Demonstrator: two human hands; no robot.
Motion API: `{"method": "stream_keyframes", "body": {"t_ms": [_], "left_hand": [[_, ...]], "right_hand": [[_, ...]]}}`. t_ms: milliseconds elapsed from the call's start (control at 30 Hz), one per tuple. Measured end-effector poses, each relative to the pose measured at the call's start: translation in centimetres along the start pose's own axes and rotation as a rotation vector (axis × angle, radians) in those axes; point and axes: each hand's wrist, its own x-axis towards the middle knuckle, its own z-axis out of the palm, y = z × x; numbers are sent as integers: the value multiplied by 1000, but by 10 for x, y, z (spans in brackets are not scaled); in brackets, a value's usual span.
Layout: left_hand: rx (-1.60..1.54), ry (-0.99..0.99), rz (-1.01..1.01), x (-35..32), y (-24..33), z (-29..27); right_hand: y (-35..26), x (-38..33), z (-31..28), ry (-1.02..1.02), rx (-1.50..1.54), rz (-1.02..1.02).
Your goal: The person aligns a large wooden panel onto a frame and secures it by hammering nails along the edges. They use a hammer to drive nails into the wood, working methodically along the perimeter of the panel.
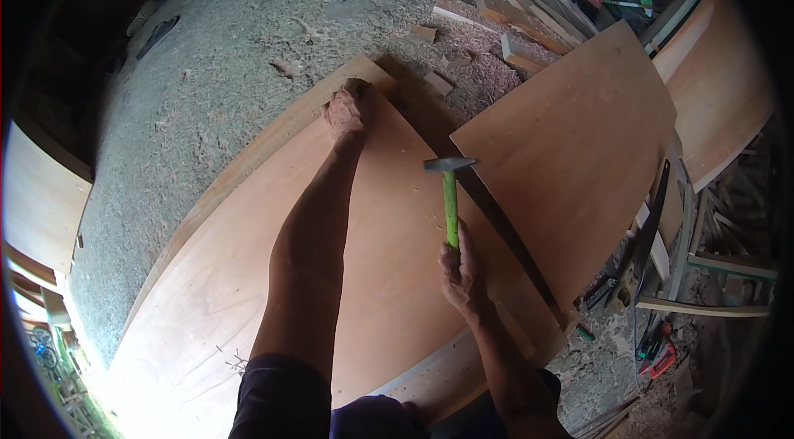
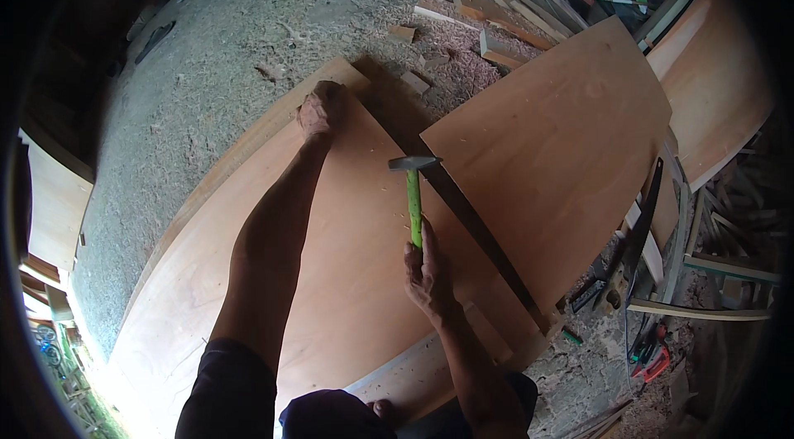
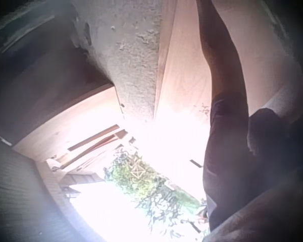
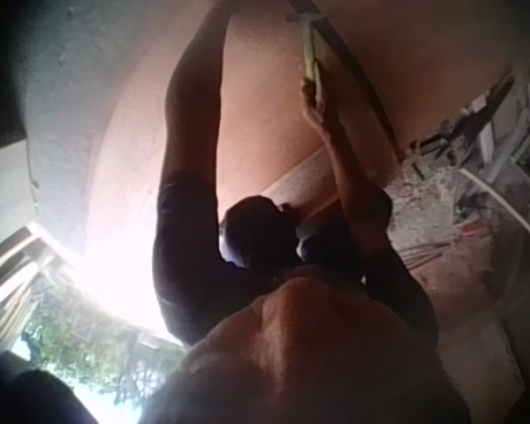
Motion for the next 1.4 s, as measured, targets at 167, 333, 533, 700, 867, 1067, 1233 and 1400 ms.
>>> {"method": "stream_keyframes", "body": {"t_ms": [167,333,533,700,867,1067,1233,1400], "left_hand": [[31,9,0,2,1,2],[25,10,7,2,0,5],[100,0,42,-3,4,-3],[94,1,27,-1,4,1],[110,15,28,-3,1,-2],[-4,-37,-73,-1,2,-5],[-39,49,-32,-14,4,-3],[-64,-15,-69,-7,10,-14]], "right_hand": [[-27,99,8,111,-127,-356],[-44,162,10,24,-442,-406],[-52,186,17,-88,-346,-434],[-57,194,24,36,-408,-554],[-84,183,24,46,-381,-467],[-74,196,26,95,-406,-530],[-81,172,29,131,-191,-522],[-69,188,34,134,-293,-612]]}}
